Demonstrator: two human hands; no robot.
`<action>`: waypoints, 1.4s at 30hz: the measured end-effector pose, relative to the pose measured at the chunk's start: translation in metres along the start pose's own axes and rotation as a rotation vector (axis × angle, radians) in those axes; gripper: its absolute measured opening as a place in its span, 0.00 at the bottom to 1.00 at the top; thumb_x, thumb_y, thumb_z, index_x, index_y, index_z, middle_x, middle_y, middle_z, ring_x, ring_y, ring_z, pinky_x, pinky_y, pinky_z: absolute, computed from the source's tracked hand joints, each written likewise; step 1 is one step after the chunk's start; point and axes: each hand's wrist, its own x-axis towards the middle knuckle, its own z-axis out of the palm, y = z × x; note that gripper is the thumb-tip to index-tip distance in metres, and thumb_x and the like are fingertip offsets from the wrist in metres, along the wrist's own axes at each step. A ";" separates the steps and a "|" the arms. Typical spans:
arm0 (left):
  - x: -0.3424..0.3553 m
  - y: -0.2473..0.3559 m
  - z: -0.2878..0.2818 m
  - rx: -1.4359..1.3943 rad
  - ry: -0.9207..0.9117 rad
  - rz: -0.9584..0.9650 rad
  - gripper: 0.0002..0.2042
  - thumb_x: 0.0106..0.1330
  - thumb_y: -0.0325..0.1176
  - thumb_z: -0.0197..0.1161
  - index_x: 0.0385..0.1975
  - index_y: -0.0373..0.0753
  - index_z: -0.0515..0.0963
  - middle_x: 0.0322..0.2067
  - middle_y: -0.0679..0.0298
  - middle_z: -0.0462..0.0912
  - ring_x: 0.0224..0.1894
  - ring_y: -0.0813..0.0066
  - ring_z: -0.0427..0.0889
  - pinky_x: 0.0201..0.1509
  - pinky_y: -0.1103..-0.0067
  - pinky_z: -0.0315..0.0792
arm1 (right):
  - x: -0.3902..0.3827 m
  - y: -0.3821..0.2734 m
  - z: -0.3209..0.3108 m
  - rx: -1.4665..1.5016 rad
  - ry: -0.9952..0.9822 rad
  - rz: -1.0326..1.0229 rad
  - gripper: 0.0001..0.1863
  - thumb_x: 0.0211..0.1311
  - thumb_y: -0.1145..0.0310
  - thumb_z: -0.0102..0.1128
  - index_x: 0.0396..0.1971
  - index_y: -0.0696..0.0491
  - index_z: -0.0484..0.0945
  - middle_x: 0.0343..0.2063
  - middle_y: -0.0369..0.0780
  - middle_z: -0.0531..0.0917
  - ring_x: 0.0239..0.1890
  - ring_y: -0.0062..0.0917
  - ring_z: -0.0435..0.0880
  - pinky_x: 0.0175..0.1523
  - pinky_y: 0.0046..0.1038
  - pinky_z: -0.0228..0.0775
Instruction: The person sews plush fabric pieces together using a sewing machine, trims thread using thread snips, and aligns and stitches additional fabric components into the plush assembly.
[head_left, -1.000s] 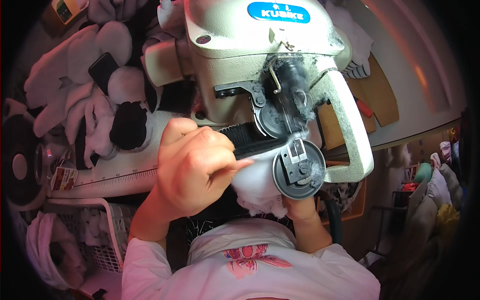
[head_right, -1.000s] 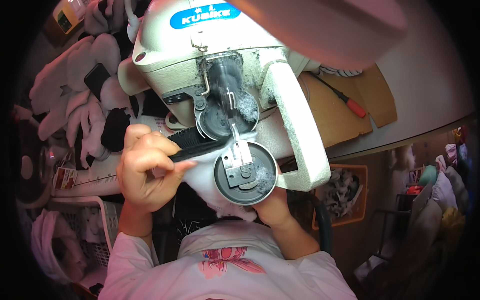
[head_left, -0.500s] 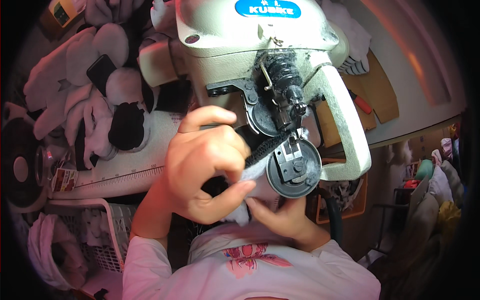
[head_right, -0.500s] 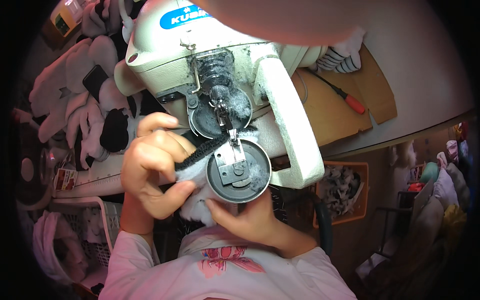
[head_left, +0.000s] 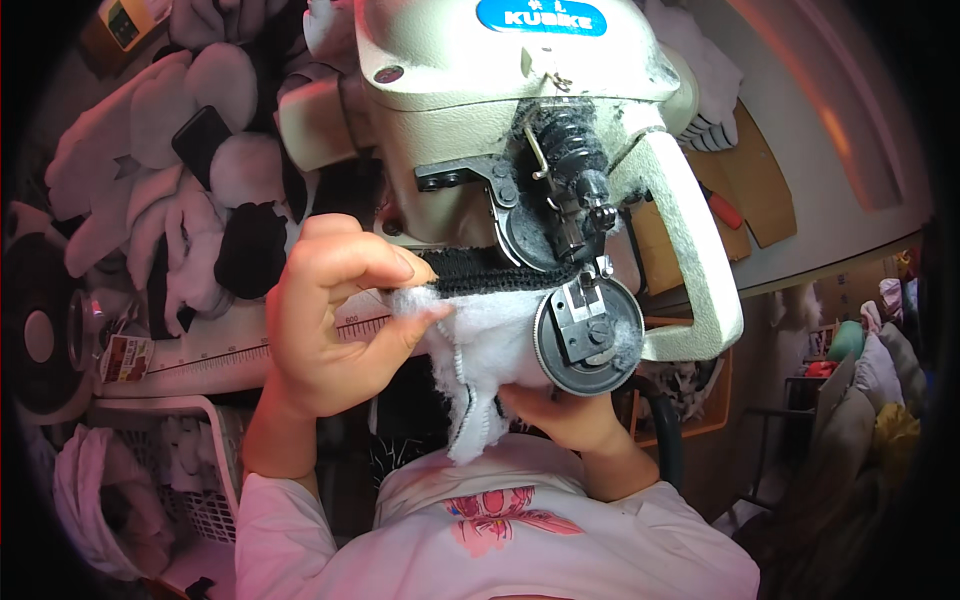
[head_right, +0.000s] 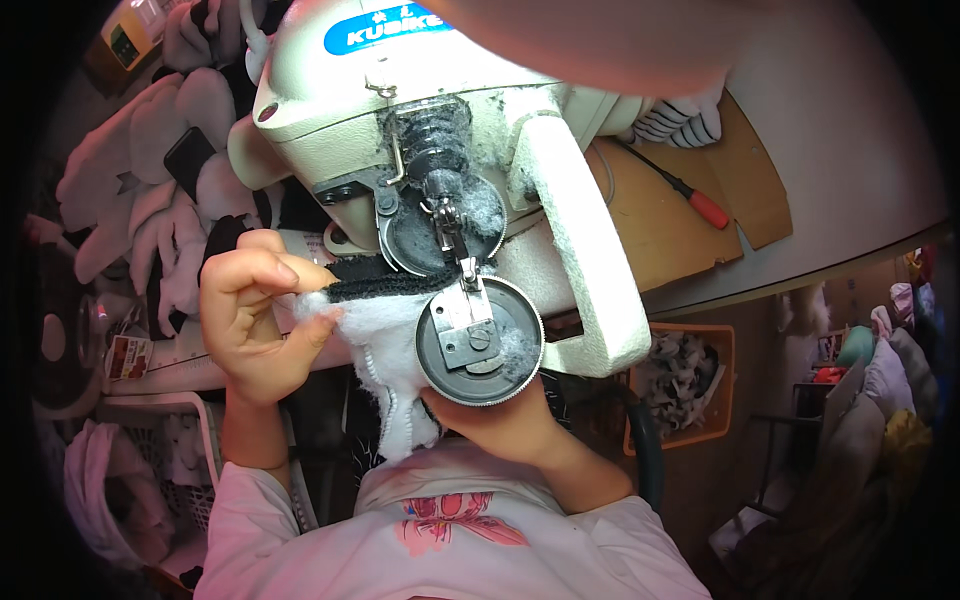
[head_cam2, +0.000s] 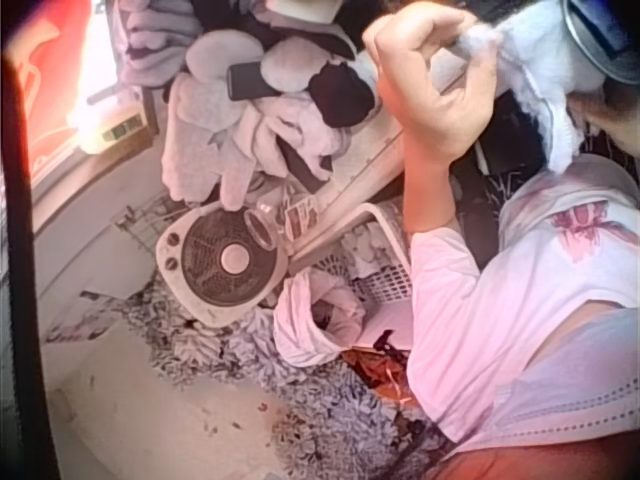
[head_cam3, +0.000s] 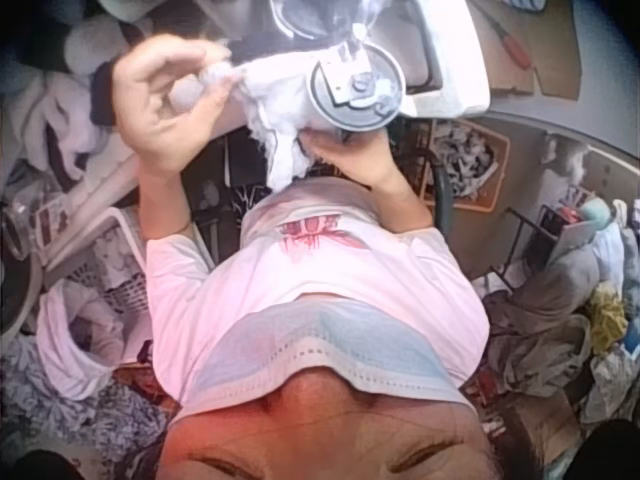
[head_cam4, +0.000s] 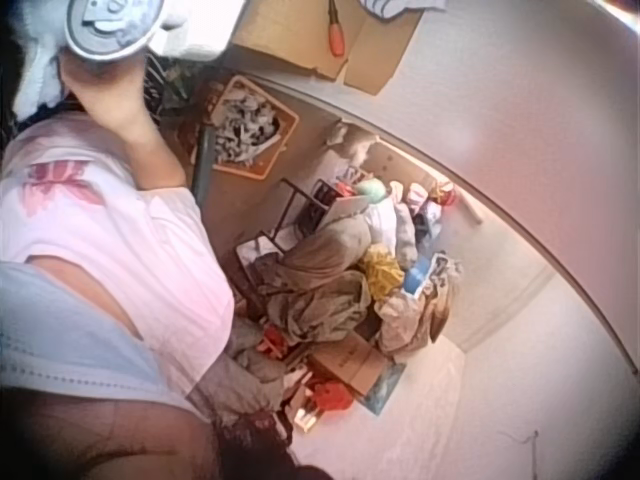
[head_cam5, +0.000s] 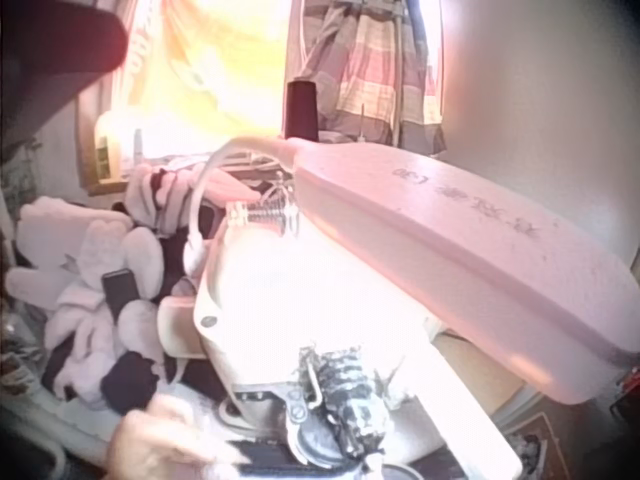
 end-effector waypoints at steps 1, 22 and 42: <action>0.000 0.001 0.002 0.000 -0.001 0.000 0.21 0.51 0.16 0.69 0.43 0.34 0.68 0.33 0.61 0.81 0.35 0.76 0.74 0.38 0.82 0.71 | 0.000 0.000 -0.001 0.019 0.037 -0.013 0.26 0.47 0.71 0.73 0.48 0.56 0.76 0.42 0.39 0.82 0.45 0.24 0.81 0.53 0.29 0.72; 0.013 0.009 0.034 -0.003 0.034 -0.013 0.19 0.48 0.20 0.71 0.39 0.38 0.71 0.30 0.67 0.82 0.29 0.75 0.75 0.45 0.76 0.62 | 0.004 0.008 -0.017 0.034 0.018 -0.056 0.29 0.46 0.75 0.73 0.51 0.58 0.74 0.45 0.40 0.82 0.46 0.25 0.81 0.52 0.29 0.74; 0.012 0.013 0.044 0.068 0.093 0.019 0.20 0.51 0.18 0.69 0.40 0.39 0.67 0.29 0.67 0.82 0.25 0.79 0.78 0.42 0.77 0.57 | 0.013 -0.008 -0.029 0.061 -0.057 -0.147 0.26 0.51 0.76 0.68 0.53 0.60 0.73 0.50 0.42 0.79 0.52 0.27 0.78 0.58 0.30 0.68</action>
